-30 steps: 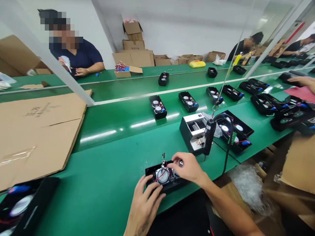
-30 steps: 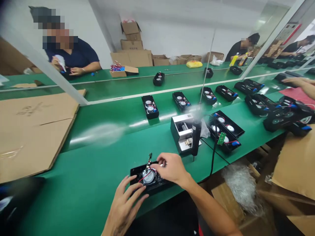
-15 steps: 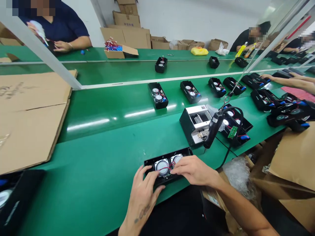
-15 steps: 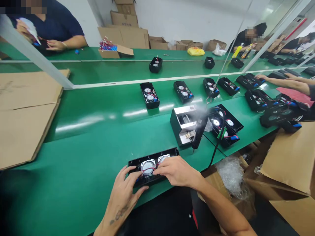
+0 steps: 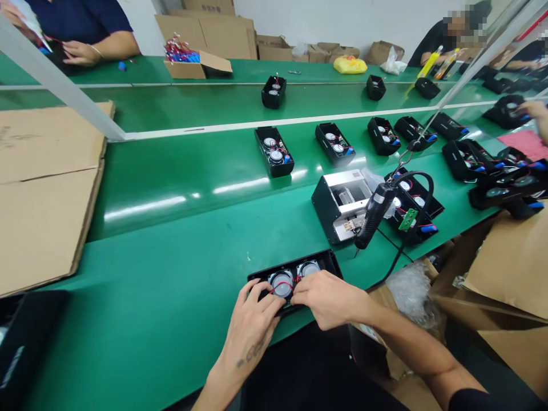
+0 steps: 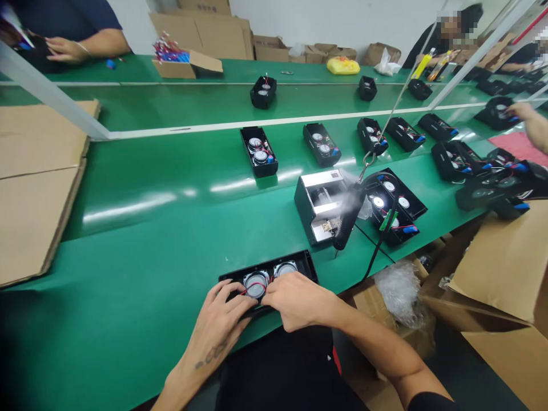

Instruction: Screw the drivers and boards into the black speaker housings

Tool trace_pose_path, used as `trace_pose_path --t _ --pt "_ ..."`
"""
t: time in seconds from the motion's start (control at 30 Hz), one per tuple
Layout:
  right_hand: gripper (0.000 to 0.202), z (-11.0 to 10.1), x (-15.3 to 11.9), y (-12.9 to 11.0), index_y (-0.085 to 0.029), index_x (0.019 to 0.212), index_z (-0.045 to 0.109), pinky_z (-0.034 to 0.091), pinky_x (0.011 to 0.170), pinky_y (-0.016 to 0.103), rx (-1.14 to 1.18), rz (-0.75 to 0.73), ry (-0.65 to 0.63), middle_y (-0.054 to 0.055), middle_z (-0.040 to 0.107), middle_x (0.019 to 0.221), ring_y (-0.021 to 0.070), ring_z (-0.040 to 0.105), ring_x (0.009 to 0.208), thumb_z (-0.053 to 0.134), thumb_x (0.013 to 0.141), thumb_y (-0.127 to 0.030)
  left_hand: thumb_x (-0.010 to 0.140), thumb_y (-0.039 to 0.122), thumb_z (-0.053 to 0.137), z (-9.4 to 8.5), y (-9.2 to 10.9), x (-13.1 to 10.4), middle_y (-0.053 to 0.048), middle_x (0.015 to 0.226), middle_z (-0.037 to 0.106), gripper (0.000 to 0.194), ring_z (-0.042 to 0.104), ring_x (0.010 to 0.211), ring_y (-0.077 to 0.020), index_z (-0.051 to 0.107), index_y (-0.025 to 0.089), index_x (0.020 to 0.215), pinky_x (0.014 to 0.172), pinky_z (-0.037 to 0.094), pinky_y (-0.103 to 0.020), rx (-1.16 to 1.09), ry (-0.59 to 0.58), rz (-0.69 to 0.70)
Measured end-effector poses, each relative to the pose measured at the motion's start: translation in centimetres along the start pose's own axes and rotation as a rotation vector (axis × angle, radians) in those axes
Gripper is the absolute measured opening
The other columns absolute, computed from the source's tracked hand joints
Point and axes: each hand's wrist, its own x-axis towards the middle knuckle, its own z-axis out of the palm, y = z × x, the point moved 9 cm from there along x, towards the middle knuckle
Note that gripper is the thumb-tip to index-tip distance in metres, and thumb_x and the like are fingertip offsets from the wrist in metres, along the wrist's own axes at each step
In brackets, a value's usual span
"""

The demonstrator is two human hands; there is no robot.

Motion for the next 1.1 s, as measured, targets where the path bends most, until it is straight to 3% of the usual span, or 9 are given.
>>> trace_pose_path --t 0.1,0.27,0.37,0.47,0.63,0.87,1.1 --pt "0.019 0.1 0.4 0.4 -0.016 0.102 0.076 0.044 0.067 0.035 -0.001 0.101 0.030 0.010 0.079 0.097 0.0238 0.070 0.082 0.067 0.084 -0.015 0.088 0.008 0.070 0.4 -0.5 0.1 0.002 0.098 0.081 0.029 0.068 0.110 -0.0253 0.073 0.029 0.108 0.110 0.048 -0.049 -0.038 -0.044 -0.001" --pt "0.025 -0.8 1.8 2.4 -0.020 0.101 0.078 0.040 0.067 0.032 0.137 0.196 0.063 0.005 0.081 0.093 0.0218 0.071 0.081 0.071 0.080 -0.010 0.090 0.023 0.079 0.8 -2.9 1.7 0.000 0.105 0.080 0.022 0.068 0.110 -0.0239 0.079 0.033 0.110 0.107 0.049 -0.046 -0.139 -0.157 -0.085" --pt "0.023 -3.0 2.7 4.0 -0.023 0.100 0.081 0.039 0.069 0.030 0.198 0.203 0.077 0.001 0.082 0.091 0.0218 0.073 0.083 0.071 0.084 -0.011 0.077 0.034 0.092 1.3 -5.6 3.5 -0.004 0.110 0.078 0.028 0.068 0.109 -0.0257 0.083 0.029 0.102 0.106 0.050 -0.046 -0.217 -0.295 -0.260" --pt "0.019 -4.6 3.3 4.8 -0.023 0.099 0.082 0.039 0.070 0.028 0.228 0.227 0.047 0.002 0.083 0.094 0.0225 0.075 0.089 0.069 0.090 -0.013 0.066 0.041 0.098 1.1 -7.4 5.5 -0.003 0.101 0.077 0.037 0.070 0.098 -0.0253 0.083 0.025 0.096 0.093 0.052 -0.039 -0.256 -0.361 -0.354" --pt "0.039 -4.7 4.0 4.5 -0.018 0.120 0.075 0.038 0.066 0.027 0.193 0.273 -0.018 0.009 0.083 0.106 0.0265 0.075 0.097 0.084 0.082 -0.024 0.065 0.050 0.094 0.4 -7.7 7.1 0.003 0.090 0.078 0.036 0.070 0.081 -0.0204 0.081 0.025 0.087 0.073 0.049 -0.030 -0.318 -0.404 -0.397" --pt "0.024 -3.8 4.8 5.0 -0.019 0.101 0.079 0.033 0.059 0.029 0.156 0.321 -0.025 0.005 0.076 0.079 0.0234 0.070 0.076 0.080 0.079 -0.028 0.060 0.050 0.093 0.8 -8.1 7.1 0.005 0.083 0.075 0.039 0.069 0.078 -0.0173 0.078 0.025 0.084 0.070 0.046 -0.028 -0.409 -0.430 -0.459" --pt "0.010 -3.7 5.4 4.8 -0.019 0.084 0.079 0.029 0.055 0.031 0.149 0.351 -0.002 0.002 0.072 0.070 0.0185 0.063 0.064 0.078 0.075 -0.025 0.058 0.049 0.094 1.4 -8.4 7.1 0.005 0.080 0.074 0.037 0.068 0.077 -0.0169 0.074 0.024 0.078 0.070 0.046 -0.029 -0.455 -0.424 -0.467"
